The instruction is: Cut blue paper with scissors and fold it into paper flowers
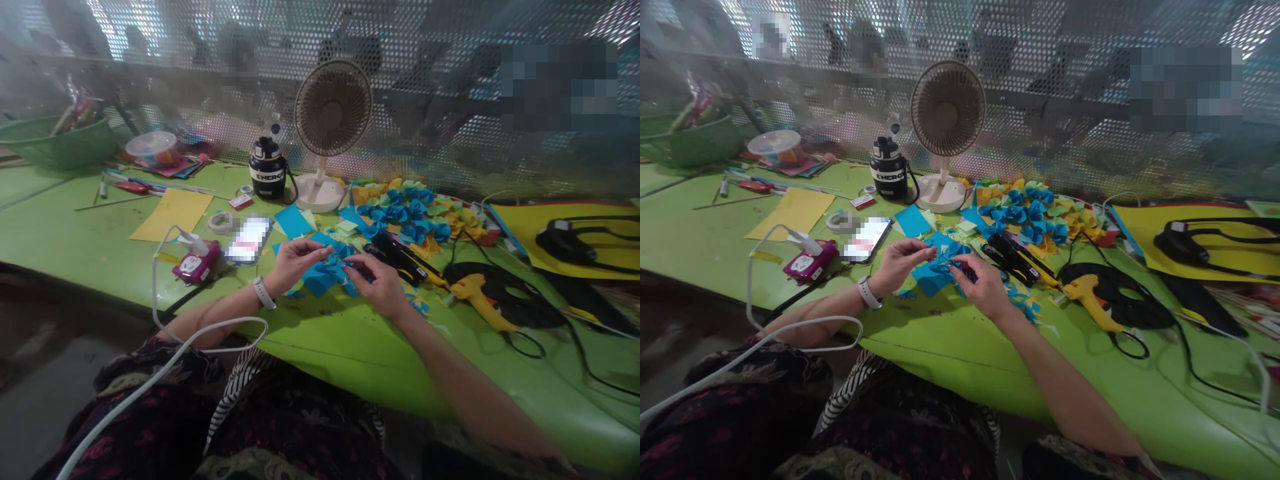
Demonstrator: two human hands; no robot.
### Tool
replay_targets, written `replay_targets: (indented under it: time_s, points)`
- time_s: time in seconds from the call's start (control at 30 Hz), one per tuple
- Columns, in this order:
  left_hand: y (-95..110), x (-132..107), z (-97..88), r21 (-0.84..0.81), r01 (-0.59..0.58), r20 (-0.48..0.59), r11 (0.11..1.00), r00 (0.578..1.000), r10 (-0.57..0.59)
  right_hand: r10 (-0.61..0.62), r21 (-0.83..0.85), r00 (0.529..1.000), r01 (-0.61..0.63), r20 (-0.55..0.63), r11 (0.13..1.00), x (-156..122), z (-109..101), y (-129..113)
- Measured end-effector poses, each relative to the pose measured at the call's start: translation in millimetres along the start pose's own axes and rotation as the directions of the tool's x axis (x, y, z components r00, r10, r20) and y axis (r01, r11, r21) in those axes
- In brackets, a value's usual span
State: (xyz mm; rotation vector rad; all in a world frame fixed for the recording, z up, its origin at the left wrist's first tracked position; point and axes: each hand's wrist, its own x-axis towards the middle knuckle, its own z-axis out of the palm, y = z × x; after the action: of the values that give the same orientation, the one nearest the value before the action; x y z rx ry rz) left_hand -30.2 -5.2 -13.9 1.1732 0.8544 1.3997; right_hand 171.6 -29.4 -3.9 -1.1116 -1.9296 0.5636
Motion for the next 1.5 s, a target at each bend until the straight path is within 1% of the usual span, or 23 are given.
replay_targets:
  time_s: [0.07,0.13,0.27,0.53,0.73,0.87,0.93,1.03,1.1,1.17,1.23,1.27,1.33,1.37,1.43,1.5]
  points:
    - [-0.1,0.0,-0.1,-0.012,0.014,0.011,1.0,1.0,-0.014,-0.013,-0.012,0.999,0.012,-0.043,1.0,-1.1,1.1,-0.4]
    - [0.1,-0.3,-0.3,-0.022,0.024,0.031,0.999,0.999,-0.024,-0.017,-0.006,0.998,0.017,-0.061,1.0,-1.7,2.0,0.1]
    - [1.0,-1.1,0.0,-0.028,0.041,0.056,0.999,0.998,-0.04,-0.023,0.01,0.999,0.024,-0.044,1.0,-1.9,3.0,2.5]
    - [0.1,-1.3,1.2,-0.039,0.043,0.027,0.998,0.999,-0.042,0.034,0.06,0.998,-0.037,0.056,0.998,-1.5,2.1,2.7]
    - [1.4,-1.7,1.6,-0.018,0.037,0.013,0.999,0.999,-0.036,0.073,0.153,0.982,-0.1,0.175,0.983,0.4,-0.7,-0.3]
    - [2.7,-2.7,3.1,-0.044,0.057,0.015,0.997,0.998,-0.057,0.079,0.176,0.972,-0.119,0.219,0.977,1.4,-2.1,-0.2]
    - [2.6,-2.6,3.7,-0.062,0.072,0.007,0.995,0.997,-0.072,0.075,0.147,0.976,-0.106,0.204,0.983,1.3,-2.6,0.0]
    - [2.2,-0.2,2.7,-0.096,0.083,-0.005,0.992,0.996,-0.084,0.049,0.056,0.995,-0.054,0.086,0.997,0.4,-2.1,0.9]
    - [1.9,2.5,0.7,-0.119,0.075,-0.022,0.99,0.997,-0.078,0.016,0.001,1.0,-0.016,0.013,1.0,0.0,-1.1,2.3]
    - [1.6,4.9,-1.8,-0.12,0.059,-0.035,0.991,0.997,-0.064,-0.005,-0.027,1.0,0.005,-0.008,1.0,0.4,-0.6,3.7]
    - [1.4,5.7,-3.7,-0.066,0.022,-0.023,0.998,0.999,-0.024,0.01,-0.022,0.999,-0.01,-0.032,1.0,1.2,-1.5,4.2]
    - [1.4,5.3,-4.3,-0.006,-0.019,-0.002,1.0,1.0,0.019,0.027,-0.008,0.998,-0.028,-0.064,1.0,1.6,-2.5,3.7]
    - [1.4,3.5,-4.9,0.158,-0.167,0.08,0.973,0.984,0.156,0.061,0.034,0.99,-0.057,-0.13,0.998,1.8,-5.3,1.2]
    - [1.3,2.5,-5.1,0.24,-0.263,0.134,0.934,0.962,0.237,0.066,0.05,0.987,-0.059,-0.145,0.997,1.5,-6.7,-0.8]
    - [0.3,1.1,-6.0,0.357,-0.433,0.253,0.828,0.898,0.361,0.037,0.036,0.992,-0.033,-0.117,0.999,0.2,-8.6,-5.2]
    - [-1.9,1.1,-7.9,0.413,-0.528,0.343,0.742,0.845,0.411,-0.031,-0.034,0.998,0.029,-0.053,0.999,-1.5,-8.6,-8.6]
